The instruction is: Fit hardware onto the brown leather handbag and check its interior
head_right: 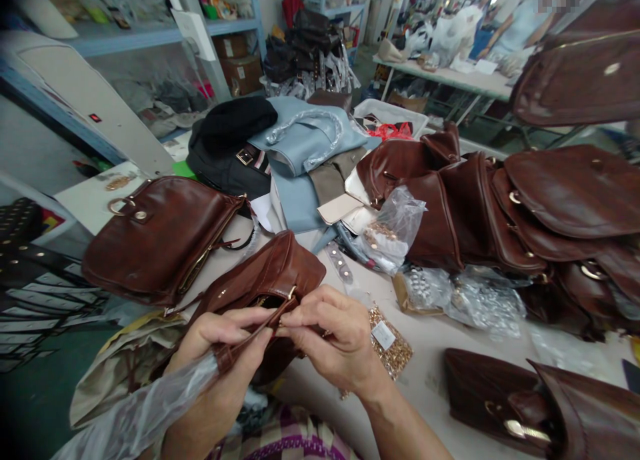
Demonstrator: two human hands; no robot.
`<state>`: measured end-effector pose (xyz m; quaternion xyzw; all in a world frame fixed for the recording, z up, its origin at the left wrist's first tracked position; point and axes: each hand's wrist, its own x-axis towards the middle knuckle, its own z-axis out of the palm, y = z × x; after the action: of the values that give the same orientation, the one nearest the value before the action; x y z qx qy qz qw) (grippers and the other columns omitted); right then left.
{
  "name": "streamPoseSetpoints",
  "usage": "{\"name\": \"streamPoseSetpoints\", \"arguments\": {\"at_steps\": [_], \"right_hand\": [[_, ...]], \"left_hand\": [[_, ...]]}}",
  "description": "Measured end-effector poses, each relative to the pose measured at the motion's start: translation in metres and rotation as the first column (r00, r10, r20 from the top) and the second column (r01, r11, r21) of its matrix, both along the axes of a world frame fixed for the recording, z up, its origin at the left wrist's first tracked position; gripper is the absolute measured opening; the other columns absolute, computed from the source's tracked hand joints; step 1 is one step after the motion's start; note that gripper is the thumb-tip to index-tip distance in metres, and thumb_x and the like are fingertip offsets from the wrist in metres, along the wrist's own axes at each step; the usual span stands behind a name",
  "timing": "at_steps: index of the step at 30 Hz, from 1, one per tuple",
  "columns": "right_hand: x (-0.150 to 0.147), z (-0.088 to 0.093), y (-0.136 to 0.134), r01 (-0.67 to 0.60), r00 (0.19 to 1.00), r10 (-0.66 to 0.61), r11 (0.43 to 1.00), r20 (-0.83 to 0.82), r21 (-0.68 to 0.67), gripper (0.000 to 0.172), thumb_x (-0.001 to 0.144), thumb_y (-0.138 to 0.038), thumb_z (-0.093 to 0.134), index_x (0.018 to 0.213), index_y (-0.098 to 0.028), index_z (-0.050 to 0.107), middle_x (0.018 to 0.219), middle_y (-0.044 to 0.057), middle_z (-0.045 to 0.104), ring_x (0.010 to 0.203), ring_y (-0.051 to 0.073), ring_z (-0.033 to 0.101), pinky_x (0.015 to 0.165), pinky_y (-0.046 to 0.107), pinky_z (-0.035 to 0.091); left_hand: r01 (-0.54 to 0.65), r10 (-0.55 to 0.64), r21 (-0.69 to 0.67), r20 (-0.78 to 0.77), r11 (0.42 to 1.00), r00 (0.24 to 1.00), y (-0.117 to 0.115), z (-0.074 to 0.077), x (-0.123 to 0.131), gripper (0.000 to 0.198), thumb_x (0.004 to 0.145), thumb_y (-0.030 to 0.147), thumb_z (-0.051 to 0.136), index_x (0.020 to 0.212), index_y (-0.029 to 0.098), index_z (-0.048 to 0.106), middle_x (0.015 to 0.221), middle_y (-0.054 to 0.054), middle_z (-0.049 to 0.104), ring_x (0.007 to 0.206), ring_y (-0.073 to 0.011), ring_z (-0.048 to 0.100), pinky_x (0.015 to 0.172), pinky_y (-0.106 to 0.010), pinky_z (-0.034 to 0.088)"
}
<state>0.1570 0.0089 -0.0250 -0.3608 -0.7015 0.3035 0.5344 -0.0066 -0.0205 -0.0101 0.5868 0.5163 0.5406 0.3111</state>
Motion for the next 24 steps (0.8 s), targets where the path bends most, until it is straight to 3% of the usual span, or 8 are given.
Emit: {"name": "streamPoseSetpoints", "arguments": {"at_steps": [6, 12, 20, 24], "right_hand": [[0.001, 0.001, 0.001, -0.051, 0.998, 0.049, 0.997, -0.026, -0.057, 0.007, 0.086, -0.014, 0.073, 0.091, -0.019, 0.072, 0.079, 0.000, 0.064, 0.070, 0.010, 0.061, 0.062, 0.021, 0.048], [-0.001, 0.002, 0.000, -0.062, 0.997, 0.057, 0.993, -0.054, -0.098, 0.008, 0.086, -0.014, 0.074, 0.089, -0.019, 0.069, 0.077, -0.001, 0.065, 0.071, 0.010, 0.060, 0.064, 0.022, 0.049], [-0.004, 0.017, -0.010, 0.095, 0.957, -0.137, 0.980, 0.255, 0.173, 0.018, 0.088, -0.005, 0.064, 0.104, -0.013, 0.066, 0.091, 0.006, 0.066, 0.082, 0.011, 0.063, 0.069, 0.021, 0.051], [-0.002, 0.020, -0.010, 0.071, 0.941, -0.118, 0.985, 0.316, 0.158, 0.017, 0.089, -0.005, 0.062, 0.102, -0.015, 0.065, 0.094, 0.005, 0.067, 0.085, 0.011, 0.064, 0.075, 0.020, 0.052]], "left_hand": [[0.002, -0.001, -0.019, 0.015, 1.000, 1.000, -0.002, 0.001, 0.002, 0.021, 0.087, 0.014, 0.066, 0.080, 0.023, 0.047, 0.097, 0.009, 0.073, 0.088, -0.0101, 0.072, 0.078, -0.020, 0.058], [0.014, -0.011, 0.043, -0.067, 0.999, 0.998, -0.001, 0.001, -0.002, 0.021, 0.087, 0.013, 0.064, 0.081, 0.022, 0.046, 0.100, 0.008, 0.074, 0.090, -0.0098, 0.072, 0.079, -0.021, 0.055], [-0.044, 0.051, 0.091, -0.076, 0.995, 0.996, 0.001, -0.006, 0.001, 0.023, 0.085, 0.011, 0.065, 0.082, 0.023, 0.046, 0.100, 0.005, 0.075, 0.089, -0.0136, 0.072, 0.077, -0.026, 0.058], [-0.020, 0.037, 0.109, -0.149, 0.994, 0.988, 0.003, -0.006, -0.003, 0.022, 0.085, 0.010, 0.064, 0.084, 0.023, 0.046, 0.100, 0.004, 0.075, 0.089, -0.0136, 0.073, 0.076, -0.024, 0.059]]}}
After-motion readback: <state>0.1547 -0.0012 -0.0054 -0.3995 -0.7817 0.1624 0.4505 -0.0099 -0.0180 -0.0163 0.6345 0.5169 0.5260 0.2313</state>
